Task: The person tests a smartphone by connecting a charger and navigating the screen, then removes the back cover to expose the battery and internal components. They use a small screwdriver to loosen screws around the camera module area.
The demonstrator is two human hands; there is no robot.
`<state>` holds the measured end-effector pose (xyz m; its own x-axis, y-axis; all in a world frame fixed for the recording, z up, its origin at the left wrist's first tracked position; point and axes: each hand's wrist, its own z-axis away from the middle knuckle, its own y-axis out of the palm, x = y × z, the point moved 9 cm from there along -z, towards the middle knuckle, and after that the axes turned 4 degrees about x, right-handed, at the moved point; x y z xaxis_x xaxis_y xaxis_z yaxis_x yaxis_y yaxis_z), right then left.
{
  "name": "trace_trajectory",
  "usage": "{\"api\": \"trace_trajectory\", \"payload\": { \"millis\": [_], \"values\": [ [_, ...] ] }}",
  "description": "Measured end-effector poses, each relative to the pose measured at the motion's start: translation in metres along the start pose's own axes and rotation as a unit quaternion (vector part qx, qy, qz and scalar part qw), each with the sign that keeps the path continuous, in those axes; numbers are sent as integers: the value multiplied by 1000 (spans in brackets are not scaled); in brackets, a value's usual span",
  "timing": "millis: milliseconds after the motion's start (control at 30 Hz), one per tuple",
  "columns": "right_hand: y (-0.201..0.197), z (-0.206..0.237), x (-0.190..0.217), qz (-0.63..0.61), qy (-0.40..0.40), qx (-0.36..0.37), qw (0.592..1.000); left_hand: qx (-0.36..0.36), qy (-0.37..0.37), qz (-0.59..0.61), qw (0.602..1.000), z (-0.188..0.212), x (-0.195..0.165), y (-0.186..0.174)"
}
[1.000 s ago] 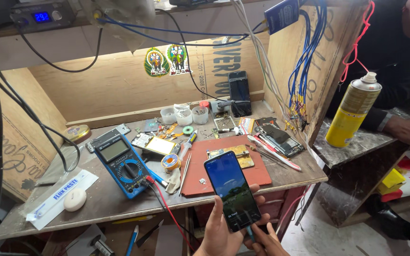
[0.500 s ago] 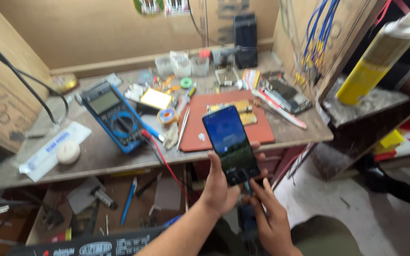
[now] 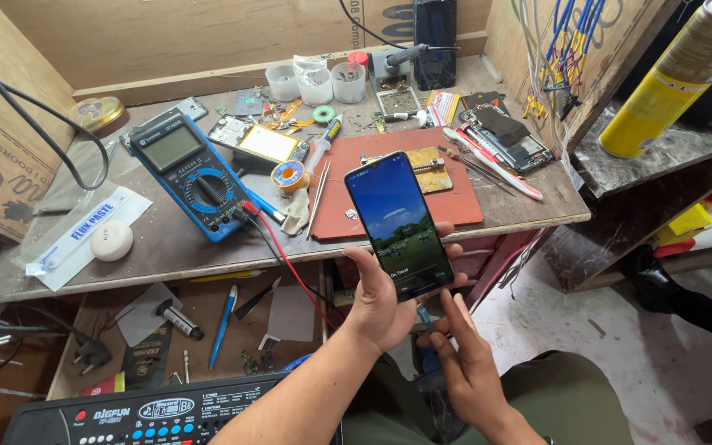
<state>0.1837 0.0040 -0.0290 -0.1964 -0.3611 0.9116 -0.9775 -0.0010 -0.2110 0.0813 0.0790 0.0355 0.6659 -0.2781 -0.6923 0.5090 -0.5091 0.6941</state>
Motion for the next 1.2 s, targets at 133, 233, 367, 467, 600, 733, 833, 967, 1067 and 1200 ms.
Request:
{"api": "trace_trajectory", "payload": {
  "millis": [133, 233, 367, 467, 600, 733, 833, 967, 1067, 1200],
  "values": [
    [-6, 2, 7, 38, -44, -18, 998, -2, -5, 5, 1000, 0, 1, 1],
    [-13, -1, 12, 60, -45, -31, 997, 9, 9, 13, 1000, 0, -1, 6],
    [-17, -3, 27, 109, -72, -48, 990, 11, 27, 18, 999, -1, -5, 8],
    [-19, -2, 33, 129, -71, -74, 986, 22, 31, 21, 999, -1, -6, 11],
    [-20, -5, 31, 133, -48, -87, 986, 1, 24, 21, 999, -1, -5, 8],
    [-18, -10, 28, 138, -50, -64, 987, 10, 20, 31, 999, -3, 1, 5],
    [-17, -12, 21, 85, 9, -48, 995, 41, 22, 37, 998, -1, 1, 5],
    [-10, -21, 27, 68, 47, -24, 996, 32, 14, 56, 998, -2, 2, 5],
    [-4, -28, 36, 31, 56, -13, 998, -2, 7, 77, 997, -3, 4, 2],
    [-2, -33, 43, 23, 59, -10, 998, 28, -11, 77, 997, -2, 5, 5]
  ]
}}
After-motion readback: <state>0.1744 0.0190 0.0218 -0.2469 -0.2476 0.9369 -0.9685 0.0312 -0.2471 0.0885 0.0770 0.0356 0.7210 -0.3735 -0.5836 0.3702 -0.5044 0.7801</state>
